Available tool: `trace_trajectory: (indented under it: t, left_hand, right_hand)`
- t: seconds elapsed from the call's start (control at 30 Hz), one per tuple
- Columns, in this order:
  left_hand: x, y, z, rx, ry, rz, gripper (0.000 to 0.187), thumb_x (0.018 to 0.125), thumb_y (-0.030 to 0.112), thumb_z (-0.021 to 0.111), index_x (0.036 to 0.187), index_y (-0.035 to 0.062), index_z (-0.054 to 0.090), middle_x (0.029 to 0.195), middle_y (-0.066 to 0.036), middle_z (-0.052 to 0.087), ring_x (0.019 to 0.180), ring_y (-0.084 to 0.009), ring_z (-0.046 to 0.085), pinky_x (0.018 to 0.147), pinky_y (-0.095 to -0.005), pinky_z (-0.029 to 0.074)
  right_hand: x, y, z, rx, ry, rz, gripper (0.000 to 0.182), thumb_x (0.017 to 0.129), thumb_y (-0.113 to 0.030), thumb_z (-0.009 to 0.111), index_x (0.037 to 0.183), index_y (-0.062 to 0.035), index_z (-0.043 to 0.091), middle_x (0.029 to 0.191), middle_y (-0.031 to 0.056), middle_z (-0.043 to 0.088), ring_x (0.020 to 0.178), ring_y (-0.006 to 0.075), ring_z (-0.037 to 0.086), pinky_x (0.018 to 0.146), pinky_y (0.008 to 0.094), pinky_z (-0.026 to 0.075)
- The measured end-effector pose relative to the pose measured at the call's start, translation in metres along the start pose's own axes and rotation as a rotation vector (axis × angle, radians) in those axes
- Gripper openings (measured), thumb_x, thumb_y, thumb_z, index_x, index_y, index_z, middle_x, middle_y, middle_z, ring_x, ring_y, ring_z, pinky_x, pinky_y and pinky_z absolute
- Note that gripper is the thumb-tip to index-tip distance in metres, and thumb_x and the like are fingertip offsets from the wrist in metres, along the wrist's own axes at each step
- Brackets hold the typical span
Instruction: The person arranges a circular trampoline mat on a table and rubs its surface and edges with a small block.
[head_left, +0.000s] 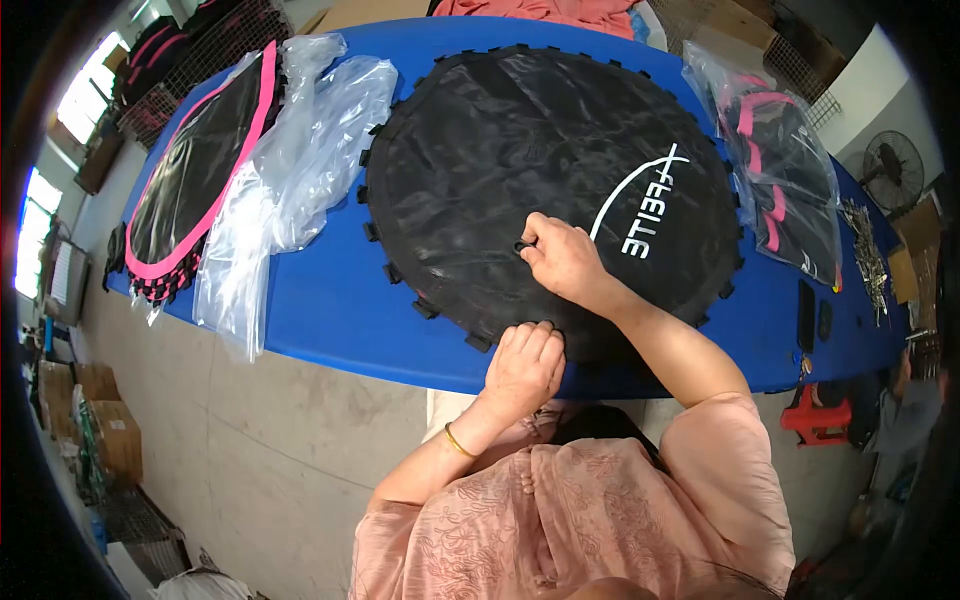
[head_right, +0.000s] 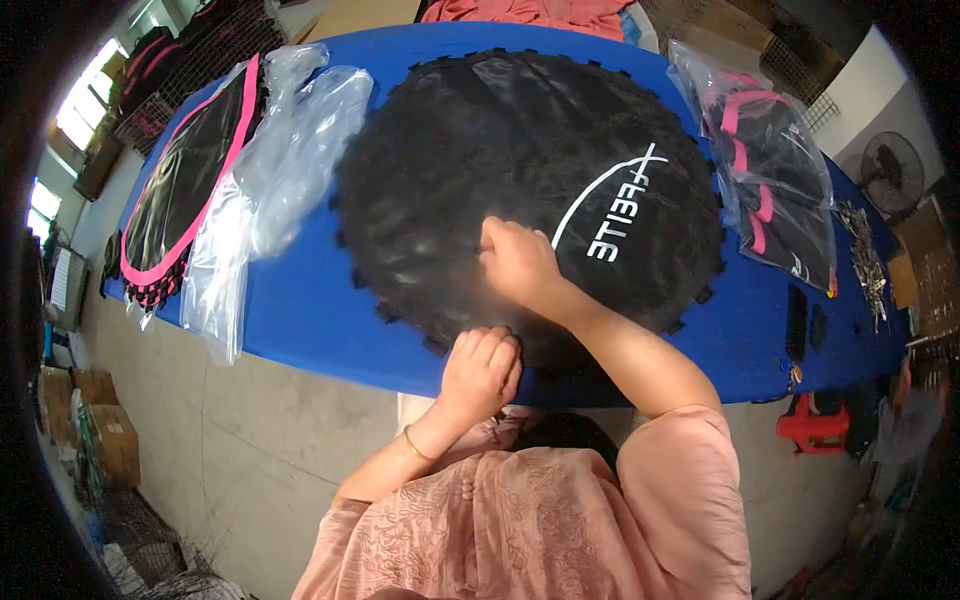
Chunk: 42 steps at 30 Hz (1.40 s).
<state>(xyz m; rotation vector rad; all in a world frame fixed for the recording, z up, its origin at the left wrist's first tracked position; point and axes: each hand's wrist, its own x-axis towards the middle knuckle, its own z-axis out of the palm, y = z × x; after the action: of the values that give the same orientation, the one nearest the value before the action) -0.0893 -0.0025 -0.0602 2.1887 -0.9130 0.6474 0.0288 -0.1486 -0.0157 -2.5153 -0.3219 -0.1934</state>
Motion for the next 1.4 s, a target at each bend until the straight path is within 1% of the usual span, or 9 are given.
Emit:
trace_trajectory:
  t: [0.07, 0.13, 0.33, 0.53, 0.83, 0.97, 1.13, 1.27, 1.4]
  left_hand:
    - [0.0, 0.0, 0.0, -0.003, 0.006, 0.01, 0.026, 0.083, 0.007, 0.075, 0.107, 0.0007, 0.066, 0.113, -0.016, 0.067, 0.098, -0.0333, 0.064, 0.088, -0.0425, 0.052]
    - [-0.001, -0.001, 0.0, 0.03, -0.022, 0.005, 0.023, 0.086, 0.01, 0.073, 0.106, 0.0007, 0.067, 0.113, -0.016, 0.067, 0.099, -0.0305, 0.063, 0.089, -0.0413, 0.051]
    - [0.0, 0.0, 0.0, 0.015, -0.031, 0.004, 0.025, 0.085, 0.009, 0.074, 0.108, 0.0008, 0.067, 0.113, -0.016, 0.067, 0.098, -0.0312, 0.062, 0.086, -0.0419, 0.05]
    - [0.002, 0.001, -0.002, -0.01, -0.011, -0.009, 0.028, 0.082, 0.005, 0.076, 0.108, 0.0003, 0.067, 0.112, -0.017, 0.068, 0.098, -0.0362, 0.065, 0.086, -0.0449, 0.052]
    - [0.003, 0.001, -0.001, 0.033, -0.027, 0.004, 0.025, 0.084, 0.008, 0.075, 0.107, 0.0013, 0.068, 0.112, -0.015, 0.067, 0.1, -0.032, 0.063, 0.087, -0.0418, 0.051]
    - [0.003, 0.002, -0.003, 0.028, -0.029, -0.006, 0.025, 0.084, 0.008, 0.074, 0.107, 0.0012, 0.068, 0.112, -0.016, 0.067, 0.1, -0.0321, 0.063, 0.087, -0.0423, 0.051]
    - [0.002, 0.001, -0.001, 0.032, -0.02, 0.001, 0.025, 0.084, 0.008, 0.075, 0.107, 0.0013, 0.068, 0.113, -0.016, 0.067, 0.1, -0.0322, 0.063, 0.087, -0.0425, 0.051]
    - [0.001, 0.0, -0.001, 0.029, -0.016, 0.001, 0.025, 0.084, 0.008, 0.075, 0.107, 0.0012, 0.068, 0.113, -0.016, 0.068, 0.1, -0.0325, 0.064, 0.087, -0.0426, 0.051]
    - [0.001, 0.0, -0.001, 0.022, -0.02, 0.006, 0.024, 0.085, 0.007, 0.074, 0.107, 0.0016, 0.068, 0.112, -0.016, 0.068, 0.099, -0.0324, 0.064, 0.087, -0.0431, 0.051]
  right_hand:
    - [-0.004, -0.005, 0.005, -0.027, 0.052, -0.115, 0.02, 0.086, -0.009, 0.076, 0.101, -0.0056, 0.062, 0.092, 0.015, 0.072, 0.09, 0.0381, 0.071, 0.078, 0.049, 0.055]
    - [-0.008, -0.017, 0.014, 0.051, -0.045, -0.057, 0.019, 0.087, -0.01, 0.076, 0.1, -0.0072, 0.062, 0.094, 0.0127, 0.072, 0.095, 0.0364, 0.071, 0.083, 0.0499, 0.054]
    - [0.001, -0.015, 0.026, 0.023, 0.021, -0.113, 0.018, 0.088, -0.012, 0.076, 0.098, -0.0084, 0.062, 0.097, 0.0103, 0.072, 0.099, 0.0349, 0.07, 0.085, 0.0495, 0.053]
    - [0.035, 0.028, -0.005, -0.066, 0.101, 0.208, 0.022, 0.091, -0.018, 0.077, 0.106, -0.0062, 0.066, 0.108, 0.0181, 0.074, 0.103, 0.0403, 0.071, 0.09, 0.0493, 0.056]
    - [0.048, -0.006, 0.041, -0.004, 0.134, -0.042, 0.017, 0.09, -0.014, 0.073, 0.102, -0.0072, 0.063, 0.099, 0.015, 0.072, 0.096, 0.0384, 0.071, 0.088, 0.0514, 0.053]
    - [0.026, 0.003, 0.027, -0.019, 0.09, -0.088, 0.018, 0.089, -0.013, 0.074, 0.101, -0.0081, 0.061, 0.098, 0.0125, 0.072, 0.096, 0.0361, 0.071, 0.086, 0.051, 0.053]
    - [-0.021, 0.042, -0.023, -0.082, 0.138, 0.012, 0.018, 0.089, -0.012, 0.075, 0.1, -0.0062, 0.062, 0.093, 0.0136, 0.072, 0.09, 0.0367, 0.072, 0.08, 0.0483, 0.055]
    - [-0.051, 0.066, -0.061, 0.012, 0.14, 0.247, 0.017, 0.089, -0.011, 0.074, 0.097, -0.0055, 0.06, 0.085, 0.0139, 0.069, 0.08, 0.0346, 0.07, 0.072, 0.0452, 0.053]
    - [-0.065, 0.073, -0.052, -0.011, 0.287, 0.096, 0.017, 0.087, -0.012, 0.076, 0.097, -0.0055, 0.063, 0.082, 0.015, 0.068, 0.08, 0.035, 0.071, 0.072, 0.0464, 0.055]
